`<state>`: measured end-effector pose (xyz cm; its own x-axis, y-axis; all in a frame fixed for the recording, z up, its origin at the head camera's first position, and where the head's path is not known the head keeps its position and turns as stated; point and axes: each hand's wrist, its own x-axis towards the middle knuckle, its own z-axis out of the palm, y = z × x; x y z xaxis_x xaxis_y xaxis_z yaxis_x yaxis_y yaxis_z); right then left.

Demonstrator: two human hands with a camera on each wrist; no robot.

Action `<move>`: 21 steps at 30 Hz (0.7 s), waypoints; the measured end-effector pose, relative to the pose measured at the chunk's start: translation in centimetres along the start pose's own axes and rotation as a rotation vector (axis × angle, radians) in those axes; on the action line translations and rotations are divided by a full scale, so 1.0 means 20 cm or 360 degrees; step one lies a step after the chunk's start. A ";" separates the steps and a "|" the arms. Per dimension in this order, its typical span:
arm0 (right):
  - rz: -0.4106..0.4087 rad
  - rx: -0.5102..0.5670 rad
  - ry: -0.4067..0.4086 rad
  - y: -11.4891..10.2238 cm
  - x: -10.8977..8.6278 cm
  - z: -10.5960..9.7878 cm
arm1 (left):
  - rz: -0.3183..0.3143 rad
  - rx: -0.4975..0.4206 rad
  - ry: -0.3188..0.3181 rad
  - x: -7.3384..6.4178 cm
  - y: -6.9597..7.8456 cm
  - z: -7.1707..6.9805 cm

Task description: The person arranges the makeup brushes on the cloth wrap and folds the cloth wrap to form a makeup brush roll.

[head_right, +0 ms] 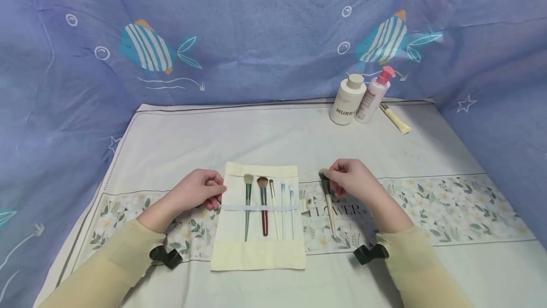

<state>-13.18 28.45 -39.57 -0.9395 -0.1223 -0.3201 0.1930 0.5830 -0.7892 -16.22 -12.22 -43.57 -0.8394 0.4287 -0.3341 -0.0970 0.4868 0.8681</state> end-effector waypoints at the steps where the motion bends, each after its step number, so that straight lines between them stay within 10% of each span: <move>1: 0.0032 -0.0038 -0.0022 0.01 0.00 0.00 | -0.0002 -0.0005 -0.0002 0.00 0.00 0.00; 21: 0.0153 -0.0548 -0.0099 0.02 -0.01 0.08 | -0.0004 -0.0048 -0.0014 0.00 -0.01 -0.01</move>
<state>-12.44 27.47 -40.72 -0.9006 -0.0962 -0.4238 0.1631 0.8291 -0.5348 -16.29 -12.38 -43.68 -0.8343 0.4343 -0.3395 -0.1153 0.4647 0.8779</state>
